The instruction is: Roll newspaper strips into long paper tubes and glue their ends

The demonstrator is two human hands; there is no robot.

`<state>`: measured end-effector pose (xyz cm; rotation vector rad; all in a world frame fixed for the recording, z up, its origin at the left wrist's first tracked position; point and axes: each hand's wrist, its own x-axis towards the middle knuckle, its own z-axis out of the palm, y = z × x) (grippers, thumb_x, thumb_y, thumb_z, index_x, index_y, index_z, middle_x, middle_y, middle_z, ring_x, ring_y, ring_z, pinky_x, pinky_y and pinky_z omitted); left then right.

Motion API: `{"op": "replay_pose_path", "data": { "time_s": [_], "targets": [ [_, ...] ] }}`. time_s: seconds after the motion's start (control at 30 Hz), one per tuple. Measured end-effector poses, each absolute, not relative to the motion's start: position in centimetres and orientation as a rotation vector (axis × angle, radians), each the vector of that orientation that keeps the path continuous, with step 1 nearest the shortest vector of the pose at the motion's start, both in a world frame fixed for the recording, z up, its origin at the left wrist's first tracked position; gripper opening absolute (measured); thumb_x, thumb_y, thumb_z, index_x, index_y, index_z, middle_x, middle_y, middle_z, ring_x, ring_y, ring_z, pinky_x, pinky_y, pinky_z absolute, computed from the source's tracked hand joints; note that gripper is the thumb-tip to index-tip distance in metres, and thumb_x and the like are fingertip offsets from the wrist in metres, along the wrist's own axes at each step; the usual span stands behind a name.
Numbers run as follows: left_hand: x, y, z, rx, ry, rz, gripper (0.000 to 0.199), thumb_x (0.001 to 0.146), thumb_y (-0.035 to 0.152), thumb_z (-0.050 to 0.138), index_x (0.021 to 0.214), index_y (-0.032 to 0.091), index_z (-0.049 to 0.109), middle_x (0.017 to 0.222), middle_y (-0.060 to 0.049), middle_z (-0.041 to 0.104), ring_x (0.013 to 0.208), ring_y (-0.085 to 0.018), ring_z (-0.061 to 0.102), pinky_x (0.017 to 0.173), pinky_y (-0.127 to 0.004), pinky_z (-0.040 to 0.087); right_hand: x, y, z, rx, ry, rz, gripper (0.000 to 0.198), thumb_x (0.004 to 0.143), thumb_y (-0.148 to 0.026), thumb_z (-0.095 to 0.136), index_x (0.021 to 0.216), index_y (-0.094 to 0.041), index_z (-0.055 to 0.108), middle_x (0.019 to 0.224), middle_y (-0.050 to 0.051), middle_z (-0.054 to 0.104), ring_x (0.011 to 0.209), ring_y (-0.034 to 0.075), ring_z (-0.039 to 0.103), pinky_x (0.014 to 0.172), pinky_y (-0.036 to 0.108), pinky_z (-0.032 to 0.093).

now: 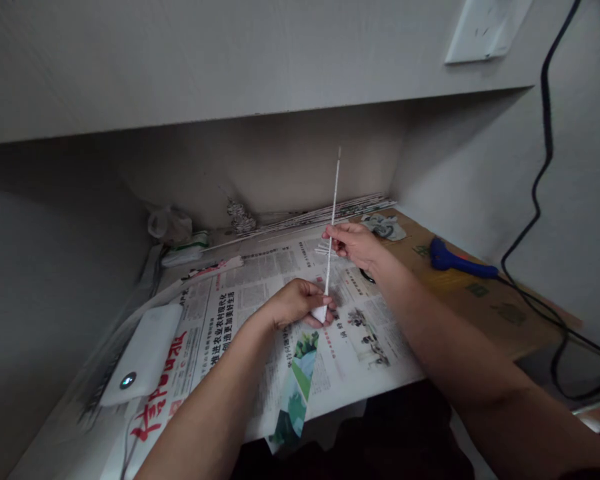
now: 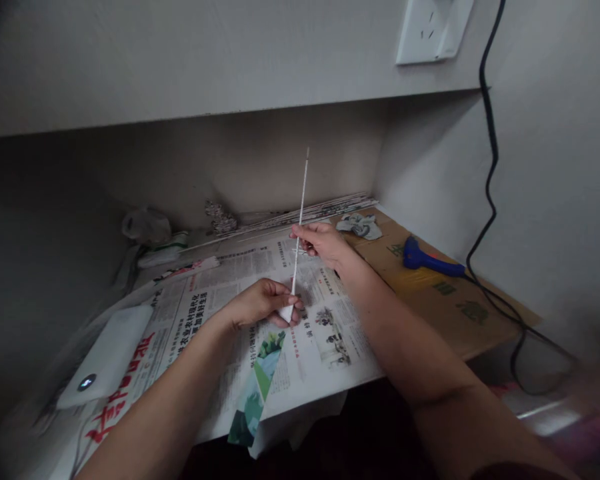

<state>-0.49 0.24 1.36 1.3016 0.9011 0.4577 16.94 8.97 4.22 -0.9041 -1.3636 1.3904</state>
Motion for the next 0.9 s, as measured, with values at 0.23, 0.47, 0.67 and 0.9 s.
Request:
{"op": "replay_pose_path", "data": {
  "time_s": [0.23,0.47,0.67,0.9],
  "targets": [
    [-0.3,0.4,1.4,1.356,0.993,0.543,0.032,0.074,0.042,0.062,0.081,0.011,0.067,0.073,-0.008,0.067,0.064,-0.015,0.062,0.056,-0.026,0.051,16.8,8.6,4.7,-1.045,-1.481,0.943,0.041,0.070,-0.057,0.062,0.066,-0.016,0.060,0.057,-0.002,0.052,0.046,0.007,0.039,0.044,0.022,0.030],
    [-0.3,0.2,1.6,1.327,1.000,0.559,0.039,0.070,0.047,0.066,0.081,0.010,0.066,0.071,-0.008,0.066,0.062,-0.014,0.061,0.053,-0.023,0.050,16.5,9.0,3.3,-1.035,-1.705,0.902,0.044,0.074,-0.059,0.056,0.061,-0.018,0.051,0.051,-0.004,0.047,0.046,0.009,0.042,0.047,0.022,0.034],
    [-0.4,0.3,1.7,1.262,0.953,0.593,0.036,0.072,0.045,0.066,0.083,0.011,0.065,0.074,-0.008,0.067,0.062,-0.014,0.063,0.051,-0.022,0.050,20.3,12.8,2.9,-1.473,-1.568,0.515,0.043,0.088,-0.052,0.038,0.077,-0.018,0.062,0.071,0.007,0.062,0.065,0.017,0.058,0.062,0.028,0.042],
    [-0.7,0.4,2.0,1.243,0.922,0.651,0.034,0.073,0.043,0.066,0.085,0.011,0.066,0.083,-0.010,0.068,0.067,-0.015,0.064,0.053,-0.024,0.052,26.9,15.1,2.1,-2.029,-1.644,0.092,0.018,0.081,-0.027,0.058,0.089,-0.013,0.066,0.098,0.017,0.063,0.098,0.030,0.056,0.082,0.039,0.038]
  ]
}}
